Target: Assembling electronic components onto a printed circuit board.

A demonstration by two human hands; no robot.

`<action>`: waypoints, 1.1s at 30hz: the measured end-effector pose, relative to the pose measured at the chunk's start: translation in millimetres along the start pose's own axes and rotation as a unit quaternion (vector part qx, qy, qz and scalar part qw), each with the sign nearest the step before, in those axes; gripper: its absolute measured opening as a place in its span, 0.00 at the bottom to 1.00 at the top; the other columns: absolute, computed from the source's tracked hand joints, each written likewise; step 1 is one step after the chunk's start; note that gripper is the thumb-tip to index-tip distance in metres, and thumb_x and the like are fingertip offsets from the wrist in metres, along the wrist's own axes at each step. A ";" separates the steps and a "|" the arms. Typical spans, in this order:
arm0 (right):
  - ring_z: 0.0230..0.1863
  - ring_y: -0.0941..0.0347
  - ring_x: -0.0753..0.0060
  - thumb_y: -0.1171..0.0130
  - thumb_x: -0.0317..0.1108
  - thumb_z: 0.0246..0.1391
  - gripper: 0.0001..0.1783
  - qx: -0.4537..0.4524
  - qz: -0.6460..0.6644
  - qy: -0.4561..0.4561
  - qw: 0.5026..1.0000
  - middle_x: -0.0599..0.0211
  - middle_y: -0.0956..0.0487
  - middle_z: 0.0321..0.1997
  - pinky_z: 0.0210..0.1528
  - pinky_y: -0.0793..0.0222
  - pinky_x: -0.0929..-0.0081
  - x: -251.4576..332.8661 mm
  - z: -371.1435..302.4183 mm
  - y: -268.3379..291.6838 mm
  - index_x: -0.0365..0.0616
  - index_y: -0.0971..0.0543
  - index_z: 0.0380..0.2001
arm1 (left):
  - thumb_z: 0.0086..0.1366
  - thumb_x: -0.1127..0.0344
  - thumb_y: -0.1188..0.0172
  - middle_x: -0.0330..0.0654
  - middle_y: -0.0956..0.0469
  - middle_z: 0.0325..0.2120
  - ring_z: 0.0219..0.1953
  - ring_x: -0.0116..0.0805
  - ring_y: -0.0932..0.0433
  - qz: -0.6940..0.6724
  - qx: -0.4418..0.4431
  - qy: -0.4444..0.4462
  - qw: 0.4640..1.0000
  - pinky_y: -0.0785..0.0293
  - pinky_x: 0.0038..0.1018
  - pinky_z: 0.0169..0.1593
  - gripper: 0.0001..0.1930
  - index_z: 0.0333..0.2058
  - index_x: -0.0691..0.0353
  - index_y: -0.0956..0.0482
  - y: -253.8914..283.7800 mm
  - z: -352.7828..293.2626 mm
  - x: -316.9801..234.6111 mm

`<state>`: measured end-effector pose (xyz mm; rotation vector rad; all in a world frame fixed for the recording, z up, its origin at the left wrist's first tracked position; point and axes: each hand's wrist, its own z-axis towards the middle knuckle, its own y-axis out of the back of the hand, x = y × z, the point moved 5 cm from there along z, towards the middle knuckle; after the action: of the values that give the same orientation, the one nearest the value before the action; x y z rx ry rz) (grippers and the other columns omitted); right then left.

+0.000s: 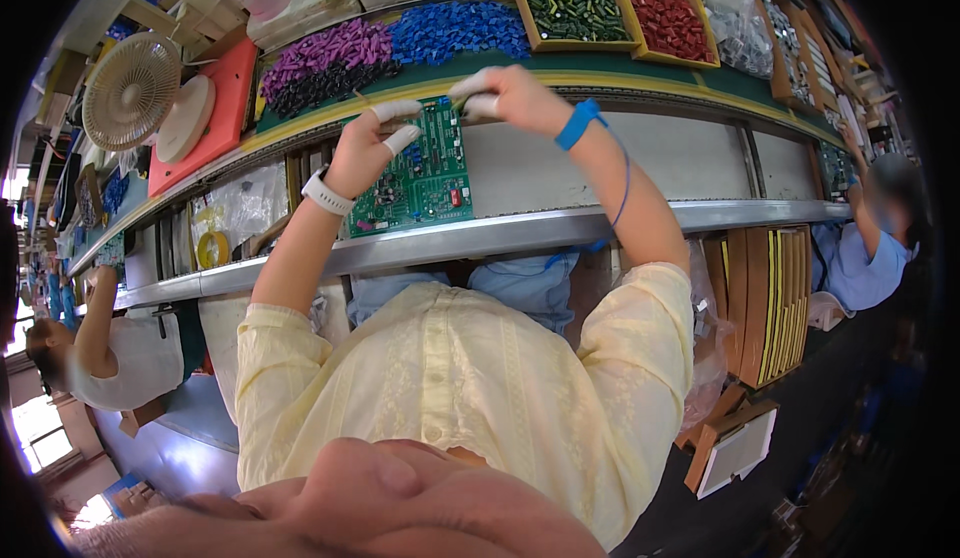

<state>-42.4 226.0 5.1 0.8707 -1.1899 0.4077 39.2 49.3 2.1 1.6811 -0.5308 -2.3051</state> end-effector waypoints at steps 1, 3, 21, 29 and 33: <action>0.37 0.29 0.75 0.48 0.23 0.48 0.14 0.033 0.009 0.015 0.999 0.65 0.25 0.36 0.40 0.32 0.78 -0.8 -0.1 -18.3 0.38 0.25 0.41 | 0.54 0.72 0.41 0.43 0.24 0.36 0.34 0.28 0.25 -0.080 0.013 0.032 0.996 0.28 0.23 0.38 0.17 0.44 0.65 0.28 -5.0 2.3 4.3; 0.37 0.29 0.75 0.46 0.22 0.47 0.15 0.071 -0.002 0.033 0.997 0.65 0.26 0.37 0.39 0.31 0.78 4.9 -2.0 -42.5 0.37 0.25 0.41 | 0.54 0.72 0.40 0.43 0.23 0.35 0.35 0.27 0.25 -0.142 0.049 0.065 0.986 0.28 0.23 0.39 0.21 0.48 0.66 0.31 -10.0 0.1 7.9; 0.33 0.26 0.67 0.41 0.25 0.41 0.10 -0.014 -0.097 0.033 0.995 0.60 0.22 0.32 0.36 0.30 0.74 -7.5 16.3 -90.6 0.38 0.23 0.31 | 0.51 0.73 0.40 0.40 0.24 0.29 0.31 0.26 0.24 0.143 0.083 0.159 0.973 0.29 0.21 0.36 0.12 0.37 0.67 0.26 30.0 -44.9 22.1; 0.35 0.28 0.55 0.43 0.34 0.41 0.08 -0.011 -0.271 0.088 0.958 0.58 0.23 0.31 0.38 0.33 0.60 -7.6 18.7 -108.1 0.43 0.23 0.28 | 0.48 0.71 0.38 0.47 0.24 0.28 0.29 0.40 0.25 0.277 0.052 0.049 0.958 0.29 0.29 0.34 0.10 0.31 0.64 0.22 22.1 -52.6 27.0; 0.36 0.28 0.56 0.43 0.33 0.41 0.08 -0.018 -0.275 0.057 0.960 0.60 0.23 0.30 0.39 0.34 0.61 -6.4 18.9 -108.9 0.44 0.23 0.28 | 0.48 0.70 0.38 0.46 0.24 0.28 0.32 0.44 0.26 0.310 0.027 0.002 0.950 0.30 0.32 0.37 0.09 0.30 0.63 0.22 17.0 -56.2 28.2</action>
<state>18.6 144.9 -39.0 1.0850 -0.8010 -0.0178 83.6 14.3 -30.3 1.2877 -0.9673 -1.8366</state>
